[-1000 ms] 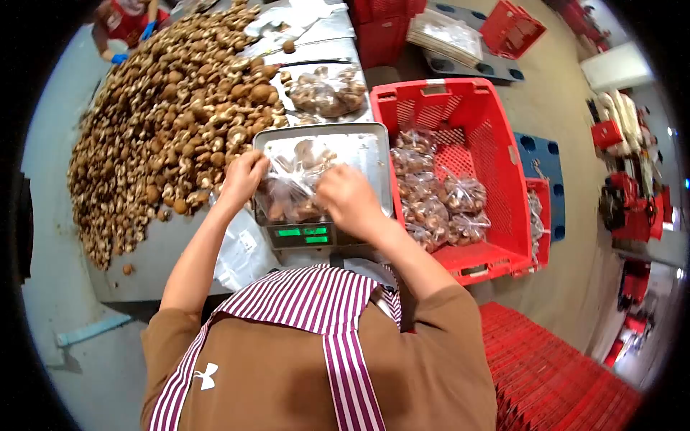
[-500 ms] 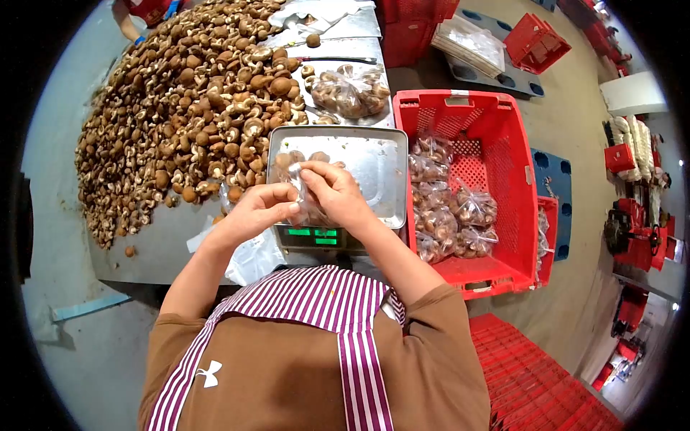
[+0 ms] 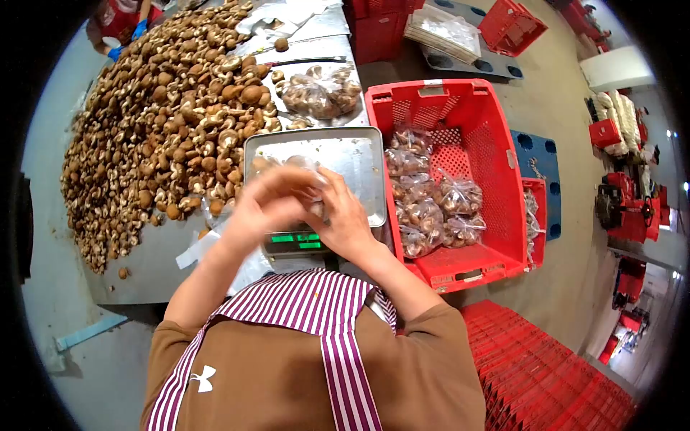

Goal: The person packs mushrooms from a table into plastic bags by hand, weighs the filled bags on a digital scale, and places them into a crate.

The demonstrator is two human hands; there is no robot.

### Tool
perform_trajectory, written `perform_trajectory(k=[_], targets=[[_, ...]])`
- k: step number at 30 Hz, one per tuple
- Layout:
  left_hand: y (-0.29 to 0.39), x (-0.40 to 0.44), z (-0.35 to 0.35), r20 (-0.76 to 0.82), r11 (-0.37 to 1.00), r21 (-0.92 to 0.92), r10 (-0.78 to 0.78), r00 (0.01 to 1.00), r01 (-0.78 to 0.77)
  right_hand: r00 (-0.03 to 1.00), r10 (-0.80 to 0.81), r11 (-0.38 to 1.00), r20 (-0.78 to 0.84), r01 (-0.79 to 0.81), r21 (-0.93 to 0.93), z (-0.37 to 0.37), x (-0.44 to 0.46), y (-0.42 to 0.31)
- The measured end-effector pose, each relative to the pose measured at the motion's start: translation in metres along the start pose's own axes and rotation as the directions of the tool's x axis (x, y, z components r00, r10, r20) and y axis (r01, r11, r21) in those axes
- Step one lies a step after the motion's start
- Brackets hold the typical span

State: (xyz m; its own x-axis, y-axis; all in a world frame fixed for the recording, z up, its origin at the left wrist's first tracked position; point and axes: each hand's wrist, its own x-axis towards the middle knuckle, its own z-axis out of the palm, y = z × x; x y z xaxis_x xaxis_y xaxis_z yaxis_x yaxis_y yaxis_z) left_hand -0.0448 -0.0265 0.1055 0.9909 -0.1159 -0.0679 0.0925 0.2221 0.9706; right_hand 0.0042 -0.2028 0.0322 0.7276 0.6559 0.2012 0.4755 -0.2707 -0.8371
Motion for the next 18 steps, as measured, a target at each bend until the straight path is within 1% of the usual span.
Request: perform_trajectory(k=[1, 2, 3, 4, 5, 6, 7, 8, 9, 11, 13, 14, 15, 17, 18], targets=[[0.007, -0.003, 0.022, 0.122, 0.980, 0.188, 0.036, 0.992, -0.059, 0.992, 0.116, 0.977, -0.052, -0.105, 0.185, 0.002, -0.001, 0.007], [0.013, -0.001, 0.037, 0.249, 0.967, 0.214, 0.086, 0.965, -0.142, 0.995, 0.008, 0.997, -0.096, -0.001, 0.077, -0.005, 0.001, 0.008], [0.018, 0.003, 0.046, 0.378, 0.948, 0.224, 0.129, 0.917, -0.226, 0.985, -0.099, 0.995, -0.138, 0.095, -0.040, -0.012, 0.003, 0.010], [0.021, 0.006, 0.050, 0.480, 0.893, 0.308, 0.152, 0.864, -0.328, 0.971, -0.151, 0.985, -0.183, 0.132, -0.112, -0.020, 0.003, 0.031], [0.022, 0.008, 0.051, 0.486, 0.888, 0.297, 0.174, 0.856, -0.350, 0.955, -0.201, 0.970, -0.220, 0.162, -0.183, -0.030, 0.001, 0.053], [0.025, 0.008, 0.049, 0.431, 0.901, 0.301, 0.164, 0.887, -0.312, 0.956, -0.140, 0.975, -0.258, 0.088, -0.203, -0.060, 0.010, 0.023], [0.027, 0.008, 0.045, 0.373, 0.911, 0.306, 0.152, 0.915, -0.276, 0.950, -0.109, 0.975, -0.293, 0.045, -0.217, -0.080, 0.010, 0.029], [0.023, 0.007, 0.042, 0.253, 0.977, 0.186, 0.059, 0.966, -0.108, 0.950, -0.068, 0.959, -0.304, -0.022, -0.283, -0.099, 0.009, 0.037], [0.015, 0.006, 0.031, 0.229, 0.964, 0.248, 0.041, 0.972, -0.099, 0.949, -0.032, 0.935, -0.314, -0.083, -0.345, -0.120, 0.007, 0.047], [0.006, -0.002, 0.011, 0.134, 0.972, 0.233, -0.015, 0.991, -0.017, 0.942, -0.013, 0.874, -0.336, -0.153, -0.461, -0.159, 0.001, 0.086], [-0.012, -0.018, -0.011, 0.014, 0.992, 0.094, -0.090, 0.996, 0.088, 0.947, 0.070, 0.763, -0.314, -0.254, -0.594, -0.196, -0.005, 0.129], [-0.018, -0.025, -0.020, -0.067, 0.989, 0.069, -0.124, 0.990, 0.129, 0.952, 0.083, 0.691, -0.294, -0.268, -0.671, -0.209, -0.006, 0.144], [-0.027, -0.031, -0.030, -0.078, 0.989, 0.066, -0.126, 0.989, 0.131, 0.959, 0.093, 0.615, -0.269, -0.268, -0.742, -0.222, -0.006, 0.160], [-0.048, -0.050, -0.048, -0.300, 0.978, 0.061, -0.173, 0.938, 0.199, 0.954, 0.175, 0.495, -0.243, -0.299, -0.816, -0.242, -0.009, 0.206], [-0.058, -0.058, -0.056, -0.368, 0.975, 0.069, -0.171, 0.914, 0.210, 0.898, 0.310, 0.788, -0.312, -0.427, -0.445, -0.251, -0.019, 0.254]])
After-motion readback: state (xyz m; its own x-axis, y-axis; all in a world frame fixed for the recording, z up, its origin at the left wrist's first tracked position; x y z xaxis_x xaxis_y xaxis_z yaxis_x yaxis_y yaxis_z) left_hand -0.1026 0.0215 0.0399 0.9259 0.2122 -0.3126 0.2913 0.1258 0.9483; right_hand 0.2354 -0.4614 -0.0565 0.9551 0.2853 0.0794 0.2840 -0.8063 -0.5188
